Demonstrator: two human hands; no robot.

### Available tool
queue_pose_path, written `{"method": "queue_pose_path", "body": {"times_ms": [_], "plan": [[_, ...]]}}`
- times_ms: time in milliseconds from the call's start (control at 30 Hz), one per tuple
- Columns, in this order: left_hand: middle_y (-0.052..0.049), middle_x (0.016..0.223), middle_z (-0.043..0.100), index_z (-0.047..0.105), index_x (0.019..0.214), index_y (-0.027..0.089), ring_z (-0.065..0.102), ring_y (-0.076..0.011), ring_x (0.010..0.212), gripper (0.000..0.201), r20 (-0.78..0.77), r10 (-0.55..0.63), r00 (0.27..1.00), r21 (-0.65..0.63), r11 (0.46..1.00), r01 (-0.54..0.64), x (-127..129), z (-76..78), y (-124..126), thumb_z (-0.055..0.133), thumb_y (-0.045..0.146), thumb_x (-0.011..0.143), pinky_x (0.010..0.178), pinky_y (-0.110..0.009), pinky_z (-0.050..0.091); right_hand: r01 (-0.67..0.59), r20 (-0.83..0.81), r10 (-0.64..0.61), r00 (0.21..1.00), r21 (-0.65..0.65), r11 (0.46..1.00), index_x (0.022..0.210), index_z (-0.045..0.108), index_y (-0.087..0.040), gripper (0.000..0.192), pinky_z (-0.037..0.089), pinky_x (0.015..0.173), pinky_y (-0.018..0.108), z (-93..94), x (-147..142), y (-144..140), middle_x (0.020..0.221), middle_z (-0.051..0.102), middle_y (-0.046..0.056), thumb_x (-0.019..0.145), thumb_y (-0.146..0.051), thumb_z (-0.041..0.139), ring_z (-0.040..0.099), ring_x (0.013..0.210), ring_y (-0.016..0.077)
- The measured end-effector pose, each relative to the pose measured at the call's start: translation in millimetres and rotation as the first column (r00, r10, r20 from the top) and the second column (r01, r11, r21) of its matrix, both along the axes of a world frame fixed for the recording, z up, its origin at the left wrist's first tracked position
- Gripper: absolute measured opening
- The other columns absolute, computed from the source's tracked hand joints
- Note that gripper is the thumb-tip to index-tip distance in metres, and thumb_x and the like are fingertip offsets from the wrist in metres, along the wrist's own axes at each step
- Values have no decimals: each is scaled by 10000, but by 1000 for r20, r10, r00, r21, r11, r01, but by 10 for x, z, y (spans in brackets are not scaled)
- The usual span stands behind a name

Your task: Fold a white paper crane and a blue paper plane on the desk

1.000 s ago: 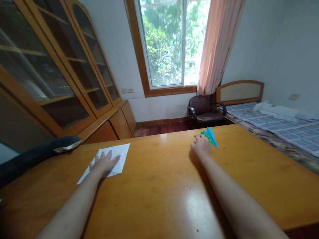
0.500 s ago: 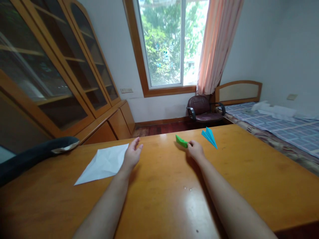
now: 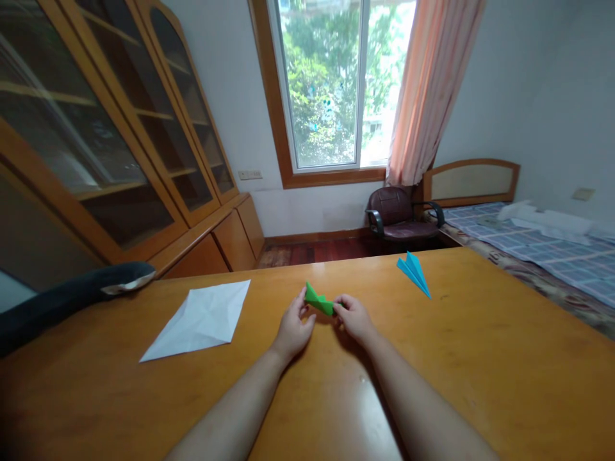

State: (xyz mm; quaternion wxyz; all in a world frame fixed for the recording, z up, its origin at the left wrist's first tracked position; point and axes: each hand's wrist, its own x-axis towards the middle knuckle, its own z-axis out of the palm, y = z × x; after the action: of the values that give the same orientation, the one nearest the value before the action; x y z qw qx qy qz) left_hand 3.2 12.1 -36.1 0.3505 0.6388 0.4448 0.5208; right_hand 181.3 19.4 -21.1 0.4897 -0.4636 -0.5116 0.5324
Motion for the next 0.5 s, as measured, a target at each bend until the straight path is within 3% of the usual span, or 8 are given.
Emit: {"method": "queue_pose_path", "body": {"times_ms": [133,233,367,500], "plan": [[-136,1423,485,447,1402,183,530,-240,1240,660,15,5,1000,1,1000,-5,44,10,-17,603,125,763,1032,-382,465,88,-13,-88,996,88,992,840,613,-184,256,445,517,244,16,-16,8,697,618,-10,658,-360,654,551,573,128],[-133,1349,555,476,1371,169,579,-214,1175,602,121,-20,992,-41,999,25,69,24,-11,598,137,783,1023,-363,472,183,-127,-168,978,120,976,1058,575,-193,467,494,590,264,16,-66,4,843,660,17,632,-333,705,611,699,158],[-119,1231,636,494,1344,157,627,-190,1097,560,241,-75,968,-88,991,99,92,55,-16,591,134,793,999,-349,490,232,-275,-215,937,28,972,1297,391,-215,737,529,661,295,-6,-140,-7,960,681,46,647,-312,726,653,802,184],[-123,1219,637,506,1332,155,643,-185,1055,535,190,-64,980,-70,994,79,107,44,-27,578,134,803,960,-349,519,252,-368,-248,896,-40,967,1325,363,-221,774,542,816,367,-42,-180,9,1094,675,87,644,-301,723,666,953,222]]}}
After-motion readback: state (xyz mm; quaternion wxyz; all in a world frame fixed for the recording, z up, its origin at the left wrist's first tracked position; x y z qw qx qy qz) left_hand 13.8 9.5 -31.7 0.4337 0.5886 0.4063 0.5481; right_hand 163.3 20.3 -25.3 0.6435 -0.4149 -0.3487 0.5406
